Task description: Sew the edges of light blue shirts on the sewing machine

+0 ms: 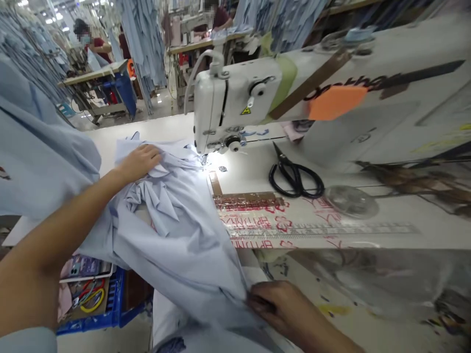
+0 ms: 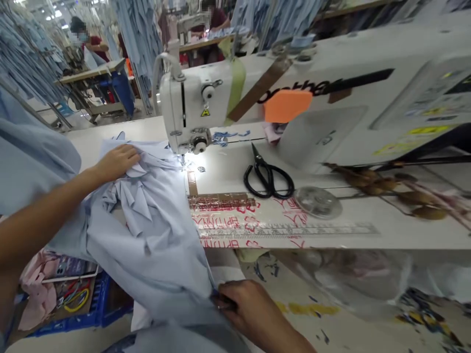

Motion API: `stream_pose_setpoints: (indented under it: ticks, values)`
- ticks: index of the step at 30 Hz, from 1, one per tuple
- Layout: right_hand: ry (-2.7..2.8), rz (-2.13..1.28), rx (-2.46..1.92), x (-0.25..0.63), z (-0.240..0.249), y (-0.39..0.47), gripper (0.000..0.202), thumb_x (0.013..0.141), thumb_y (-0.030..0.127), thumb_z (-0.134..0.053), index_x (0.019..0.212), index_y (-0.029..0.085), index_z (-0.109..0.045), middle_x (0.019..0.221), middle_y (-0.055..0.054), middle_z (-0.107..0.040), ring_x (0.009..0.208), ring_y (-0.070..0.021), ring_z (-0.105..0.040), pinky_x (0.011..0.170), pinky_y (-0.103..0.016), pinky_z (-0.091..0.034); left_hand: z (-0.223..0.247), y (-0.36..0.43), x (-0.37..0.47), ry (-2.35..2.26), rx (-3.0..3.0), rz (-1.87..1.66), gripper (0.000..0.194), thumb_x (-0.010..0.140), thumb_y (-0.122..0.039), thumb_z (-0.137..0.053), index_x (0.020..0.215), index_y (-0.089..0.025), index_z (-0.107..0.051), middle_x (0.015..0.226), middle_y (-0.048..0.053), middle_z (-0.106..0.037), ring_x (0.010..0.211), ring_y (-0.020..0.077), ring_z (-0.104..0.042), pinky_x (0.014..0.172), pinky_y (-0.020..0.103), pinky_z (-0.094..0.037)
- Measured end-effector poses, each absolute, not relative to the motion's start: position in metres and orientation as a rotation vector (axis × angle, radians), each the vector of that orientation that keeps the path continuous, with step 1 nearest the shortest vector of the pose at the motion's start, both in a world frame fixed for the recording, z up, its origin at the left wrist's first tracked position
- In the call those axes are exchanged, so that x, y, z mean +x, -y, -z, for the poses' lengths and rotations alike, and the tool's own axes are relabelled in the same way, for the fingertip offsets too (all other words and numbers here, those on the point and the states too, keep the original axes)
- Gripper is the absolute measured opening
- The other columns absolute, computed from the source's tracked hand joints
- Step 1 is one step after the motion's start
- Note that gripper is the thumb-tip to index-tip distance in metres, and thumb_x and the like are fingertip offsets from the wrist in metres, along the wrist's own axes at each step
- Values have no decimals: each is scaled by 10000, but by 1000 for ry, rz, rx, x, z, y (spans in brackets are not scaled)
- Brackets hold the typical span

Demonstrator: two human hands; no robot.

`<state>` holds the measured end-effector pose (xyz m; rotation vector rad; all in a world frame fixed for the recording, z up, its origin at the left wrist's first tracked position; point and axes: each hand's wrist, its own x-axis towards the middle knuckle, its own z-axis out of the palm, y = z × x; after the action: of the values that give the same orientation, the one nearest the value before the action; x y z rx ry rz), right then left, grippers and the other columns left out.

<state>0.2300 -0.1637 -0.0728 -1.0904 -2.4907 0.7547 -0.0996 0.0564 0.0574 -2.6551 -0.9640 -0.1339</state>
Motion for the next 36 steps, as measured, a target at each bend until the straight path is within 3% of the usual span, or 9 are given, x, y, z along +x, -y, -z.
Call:
stream_pose_setpoints:
  ticks: [4,6,10,14,19,22,26,31,36]
  values:
    - [2399,-927,-1160,200,95,147,307,813,172,-420,508,203,-420,499,-12,-533,454,-142,-495,452,-259,-350,-66,15,-41,522,-2709,509,113,863,-141,-437,862,-162,-549,871,62,-589,862,188,-538,804,366,-463]
    - [2381,-958,-1146,195,96,141,241,758,144,-463,524,199,-449,544,-16,-572,493,-144,-518,484,-252,-368,-53,54,-11,243,-2861,405,126,859,-107,-448,801,-148,-551,757,27,-582,753,146,-543,787,315,-482]
    - [2393,-1020,-1170,212,71,131,55,727,208,-570,687,180,-595,642,-30,-631,549,-162,-562,517,-252,-402,-11,83,8,480,-2919,475,99,838,-73,-462,783,-98,-540,814,79,-606,843,186,-559,786,327,-499]
    - [2490,-1078,-1072,242,23,117,365,768,167,-516,1131,183,-550,803,-42,-659,655,-150,-597,574,-236,-438,8,72,-12,748,-2878,646,126,799,-10,-427,799,-95,-520,964,128,-607,918,207,-544,788,342,-510]
    - [2522,-468,-918,249,-3,78,609,600,-44,-348,1140,176,-526,908,-58,-649,764,-162,-603,607,-259,-466,-4,64,-26,778,-2931,652,150,776,-1,-397,785,-104,-507,965,137,-622,854,209,-559,722,362,-531]
    - [2485,-89,-770,235,3,47,473,691,-45,-345,1082,126,-551,1074,-113,-606,943,-216,-553,699,-333,-490,-10,67,-20,615,-2948,748,148,808,-30,-438,690,-115,-468,896,120,-644,905,231,-581,739,361,-538]
    - [2536,92,-595,217,7,12,320,827,20,-361,1070,65,-564,1070,-134,-614,921,-204,-529,762,-343,-494,-9,71,-13,551,-2908,741,187,838,-30,-420,677,-109,-473,866,112,-661,913,227,-609,770,352,-547]
    - [2664,153,-478,207,7,-23,317,887,101,-364,1139,92,-556,1198,-105,-564,1065,-222,-477,897,-398,-439,-7,74,-10,723,-2934,714,126,868,-66,-420,899,-39,-539,948,156,-655,940,241,-611,778,358,-557]
    - [2713,84,-425,209,15,-35,317,908,127,-342,1128,140,-569,1185,-77,-575,1114,-217,-443,907,-419,-423,-11,77,-10,516,-2974,789,54,828,-56,-489,806,-58,-538,910,146,-668,944,256,-621,822,394,-548]
